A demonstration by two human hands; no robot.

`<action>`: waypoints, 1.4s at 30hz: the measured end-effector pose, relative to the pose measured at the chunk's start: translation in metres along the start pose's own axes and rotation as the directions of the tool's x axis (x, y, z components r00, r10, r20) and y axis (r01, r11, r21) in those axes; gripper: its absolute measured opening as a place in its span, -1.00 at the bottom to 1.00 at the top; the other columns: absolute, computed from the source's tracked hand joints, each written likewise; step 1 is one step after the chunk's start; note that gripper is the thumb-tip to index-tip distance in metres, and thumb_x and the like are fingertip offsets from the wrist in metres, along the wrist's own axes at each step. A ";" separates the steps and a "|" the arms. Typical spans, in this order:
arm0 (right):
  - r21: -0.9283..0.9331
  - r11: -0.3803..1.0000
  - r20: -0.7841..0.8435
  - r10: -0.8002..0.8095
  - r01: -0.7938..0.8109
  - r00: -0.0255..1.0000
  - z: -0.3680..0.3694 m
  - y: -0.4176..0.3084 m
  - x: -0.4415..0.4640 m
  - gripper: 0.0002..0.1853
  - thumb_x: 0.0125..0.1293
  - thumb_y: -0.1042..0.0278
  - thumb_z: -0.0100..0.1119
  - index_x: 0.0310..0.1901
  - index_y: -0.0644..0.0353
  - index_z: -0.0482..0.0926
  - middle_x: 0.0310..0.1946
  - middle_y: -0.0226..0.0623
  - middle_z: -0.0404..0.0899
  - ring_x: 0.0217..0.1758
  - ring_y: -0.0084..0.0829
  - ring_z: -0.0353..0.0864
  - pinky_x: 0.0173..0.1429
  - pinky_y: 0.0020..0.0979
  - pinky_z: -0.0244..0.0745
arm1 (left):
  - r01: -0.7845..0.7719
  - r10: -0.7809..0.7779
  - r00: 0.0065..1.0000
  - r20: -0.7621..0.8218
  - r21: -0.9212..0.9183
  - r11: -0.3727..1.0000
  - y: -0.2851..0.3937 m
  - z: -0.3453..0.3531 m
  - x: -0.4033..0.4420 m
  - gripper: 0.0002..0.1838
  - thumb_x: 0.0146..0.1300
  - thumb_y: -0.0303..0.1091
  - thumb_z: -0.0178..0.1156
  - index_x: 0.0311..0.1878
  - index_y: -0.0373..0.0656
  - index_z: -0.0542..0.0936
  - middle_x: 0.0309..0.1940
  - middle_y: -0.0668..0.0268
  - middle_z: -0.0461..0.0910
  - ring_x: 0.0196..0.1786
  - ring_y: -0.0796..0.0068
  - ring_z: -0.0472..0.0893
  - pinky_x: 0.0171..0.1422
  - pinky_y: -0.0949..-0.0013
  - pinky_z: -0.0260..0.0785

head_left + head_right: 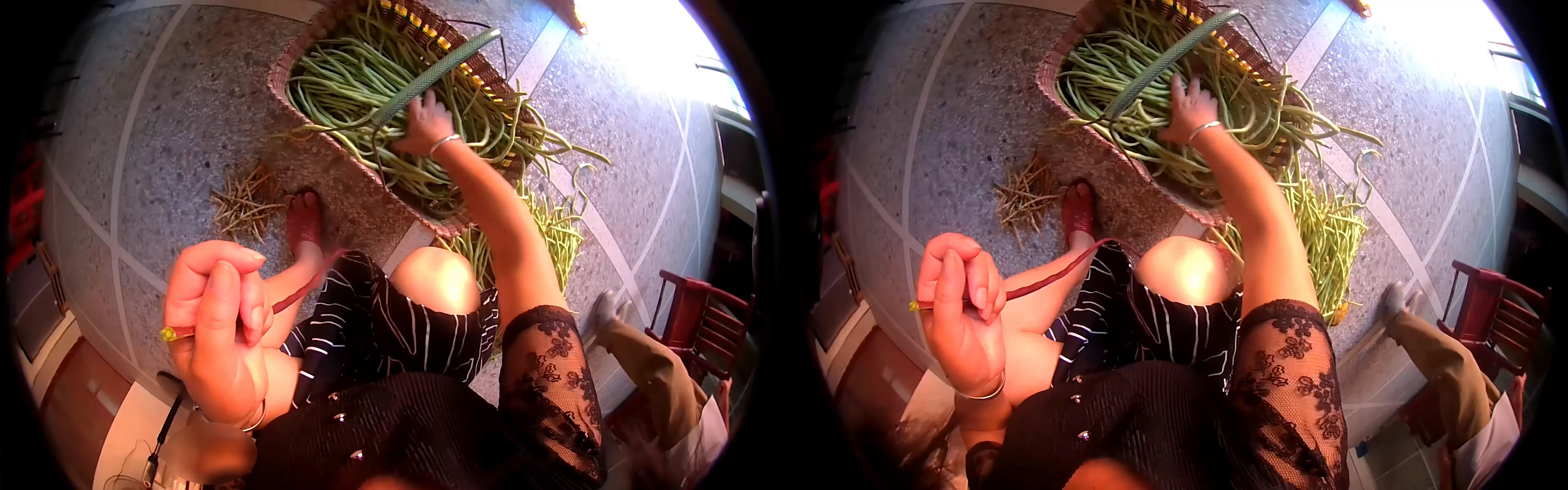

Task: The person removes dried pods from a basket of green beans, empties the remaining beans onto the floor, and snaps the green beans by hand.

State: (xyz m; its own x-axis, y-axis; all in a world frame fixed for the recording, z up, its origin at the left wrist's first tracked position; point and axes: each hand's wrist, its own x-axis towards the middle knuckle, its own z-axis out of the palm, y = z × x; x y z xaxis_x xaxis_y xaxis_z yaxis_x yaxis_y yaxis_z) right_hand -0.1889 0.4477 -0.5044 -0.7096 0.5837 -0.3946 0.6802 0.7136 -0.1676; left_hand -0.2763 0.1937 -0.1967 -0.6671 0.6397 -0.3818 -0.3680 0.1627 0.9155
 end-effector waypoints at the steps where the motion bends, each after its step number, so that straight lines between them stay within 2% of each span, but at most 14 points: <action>1: 0.087 0.994 0.049 -0.065 0.061 0.997 -0.004 0.016 0.012 0.16 -0.30 -0.07 0.42 0.33 0.12 -0.06 0.28 0.27 -0.04 0.09 0.11 0.37 0.11 -0.13 0.35 | 0.005 -0.005 1.000 -0.008 0.002 1.000 0.000 0.000 0.000 -0.82 0.37 -0.32 -0.10 -0.20 -0.24 0.41 -0.66 0.46 0.22 -0.61 0.74 0.17 -0.56 0.66 -0.01; 3: 0.165 0.976 0.067 -0.155 0.142 0.986 -0.012 0.037 0.025 0.12 -0.28 0.01 0.42 0.32 0.09 -0.05 0.26 0.32 -0.03 0.10 0.10 0.40 0.16 -0.23 0.38 | -0.002 0.002 1.000 -0.011 0.008 1.000 -0.001 -0.004 -0.001 -0.81 0.36 -0.32 -0.09 -0.21 -0.24 0.42 -0.66 0.46 0.22 -0.61 0.74 0.17 -0.56 0.66 -0.01; 6: 0.140 0.990 0.059 -0.013 0.005 0.998 -0.008 0.009 0.008 0.18 -0.29 -0.04 0.43 0.35 0.07 -0.11 0.28 0.27 -0.06 0.13 0.13 0.35 0.14 -0.15 0.37 | 0.009 -0.013 0.998 -0.057 -0.060 0.998 0.002 -0.001 -0.004 -0.81 0.36 -0.30 -0.09 -0.22 -0.22 0.42 -0.66 0.46 0.23 -0.61 0.74 0.17 -0.55 0.66 -0.01; 8: 0.105 0.994 -0.135 0.054 -0.040 0.989 0.007 -0.006 -0.007 0.25 -0.38 -0.07 0.48 0.36 0.05 -0.11 0.29 0.21 -0.05 0.16 0.15 0.28 0.13 -0.04 0.32 | 0.014 -0.019 0.998 -0.057 -0.084 0.996 0.003 0.003 -0.004 -0.81 0.36 -0.30 -0.08 -0.22 -0.22 0.42 -0.66 0.46 0.23 -0.61 0.74 0.17 -0.55 0.65 -0.01; 17: 0.174 0.984 -0.189 0.004 0.030 0.982 0.001 0.013 0.014 -0.07 -0.28 0.10 0.43 0.20 0.02 0.14 -0.09 0.12 0.38 -0.13 0.09 0.52 -0.09 -0.09 0.50 | -0.022 0.024 1.000 0.013 -0.161 0.987 -0.001 -0.009 -0.001 -0.81 0.35 -0.34 -0.07 -0.18 -0.25 0.46 -0.64 0.48 0.27 -0.61 0.78 0.17 -0.56 0.68 -0.03; 20: 0.239 0.969 -0.047 0.070 -0.057 0.996 -0.013 0.014 0.025 -0.16 -0.22 0.09 0.37 0.16 0.06 0.21 -0.13 0.14 0.44 -0.13 0.05 0.54 -0.09 -0.12 0.51 | -0.060 0.065 0.997 0.029 -0.148 0.987 -0.003 -0.010 -0.002 -0.84 0.34 -0.43 -0.06 -0.20 -0.29 0.48 -0.66 0.53 0.26 -0.62 0.82 0.14 -0.57 0.69 -0.08; 22: 0.123 0.981 0.105 0.140 -0.152 0.985 -0.054 -0.002 0.019 -0.42 0.02 0.05 0.16 0.10 0.05 0.35 -0.15 -0.16 0.56 -0.22 -0.23 0.57 -0.19 -0.24 0.42 | -0.040 0.041 0.999 0.004 -0.152 0.988 -0.002 -0.009 -0.002 -0.84 0.33 -0.40 -0.03 -0.22 -0.26 0.50 -0.66 0.55 0.27 -0.61 0.85 0.16 -0.58 0.70 -0.07; 25: 0.148 0.983 0.101 -0.125 0.109 0.987 -0.033 0.043 0.060 -0.46 -0.18 0.00 0.32 -0.18 0.22 0.59 -0.28 0.00 0.59 -0.22 -0.17 0.60 -0.11 -0.28 0.51 | -0.046 0.047 0.999 0.005 -0.150 0.988 -0.001 -0.013 -0.002 -0.84 0.33 -0.39 -0.03 -0.23 -0.25 0.50 -0.65 0.56 0.28 -0.61 0.87 0.16 -0.58 0.71 -0.06; 27: 0.422 0.893 0.034 -0.190 0.158 0.981 -0.054 0.044 0.054 -0.51 -0.17 0.05 0.34 -0.25 0.26 0.61 -0.40 -0.12 0.61 -0.35 -0.34 0.60 -0.20 -0.40 0.51 | -0.070 0.071 0.998 -0.001 -0.153 0.986 -0.001 -0.014 -0.002 -0.84 0.33 -0.38 -0.03 -0.23 -0.24 0.51 -0.64 0.56 0.29 -0.61 0.87 0.16 -0.59 0.71 -0.06; 28: 0.566 0.824 0.134 -0.090 -0.002 0.987 -0.068 0.051 0.046 -0.54 -0.15 0.09 0.35 -0.26 0.28 0.61 -0.42 -0.17 0.61 -0.39 -0.39 0.59 -0.24 -0.44 0.50 | -0.072 0.073 0.997 0.002 -0.158 0.985 -0.001 -0.014 -0.001 -0.84 0.33 -0.38 -0.03 -0.23 -0.24 0.51 -0.64 0.56 0.29 -0.60 0.87 0.17 -0.59 0.71 -0.06; 30: 0.792 0.610 0.164 -0.180 -0.021 0.970 -0.133 0.021 -0.010 -0.75 0.00 0.23 0.26 -0.38 0.26 0.64 -0.49 -0.28 0.61 -0.46 -0.45 0.56 -0.34 -0.50 0.48 | -0.067 0.069 0.998 0.006 -0.169 0.983 0.000 -0.013 -0.002 -0.84 0.33 -0.38 -0.04 -0.24 -0.23 0.51 -0.63 0.56 0.30 -0.60 0.87 0.17 -0.58 0.70 -0.05; 32: 0.614 0.771 0.380 -0.104 -0.167 0.919 -0.170 0.023 -0.035 -0.71 0.04 0.17 0.22 -0.33 0.24 0.64 -0.55 -0.28 0.60 -0.53 -0.48 0.55 -0.41 -0.51 0.45 | -0.096 0.100 0.995 0.013 -0.190 0.977 -0.002 -0.011 -0.002 -0.84 0.33 -0.39 -0.03 -0.26 -0.23 0.52 -0.63 0.55 0.30 -0.59 0.85 0.20 -0.57 0.70 -0.02; 38: 0.794 0.553 0.345 -0.072 -0.251 0.936 -0.203 0.064 -0.150 -0.67 0.07 0.14 0.15 -0.24 0.22 0.62 -0.63 -0.30 0.57 -0.60 -0.54 0.53 -0.46 -0.53 0.44 | -0.152 0.170 0.982 0.079 -0.193 0.969 -0.008 0.000 -0.004 -0.82 0.32 -0.34 -0.03 -0.22 -0.21 0.52 -0.62 0.54 0.31 -0.63 0.85 0.15 -0.62 0.71 -0.07; 42: 0.829 0.472 0.263 0.143 -0.300 0.954 -0.191 0.118 -0.230 -0.65 0.06 0.19 0.15 -0.17 0.24 0.57 -0.36 -0.29 0.59 -0.44 -0.53 0.56 -0.34 -0.51 0.47 | -0.127 0.146 0.986 0.076 -0.214 0.969 -0.007 0.004 -0.005 -0.83 0.31 -0.39 -0.03 -0.29 -0.21 0.54 -0.64 0.54 0.31 -0.62 0.82 0.21 -0.60 0.69 -0.01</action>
State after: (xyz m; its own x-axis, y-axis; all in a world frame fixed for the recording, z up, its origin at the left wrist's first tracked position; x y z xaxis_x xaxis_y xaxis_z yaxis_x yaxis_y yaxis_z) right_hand 0.0198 0.4719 -0.2607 -0.5312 0.5574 -0.6381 0.6859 -0.1592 -0.7100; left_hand -0.2678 0.1922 -0.2006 -0.6626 0.7117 -0.2332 -0.4100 -0.0841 0.9082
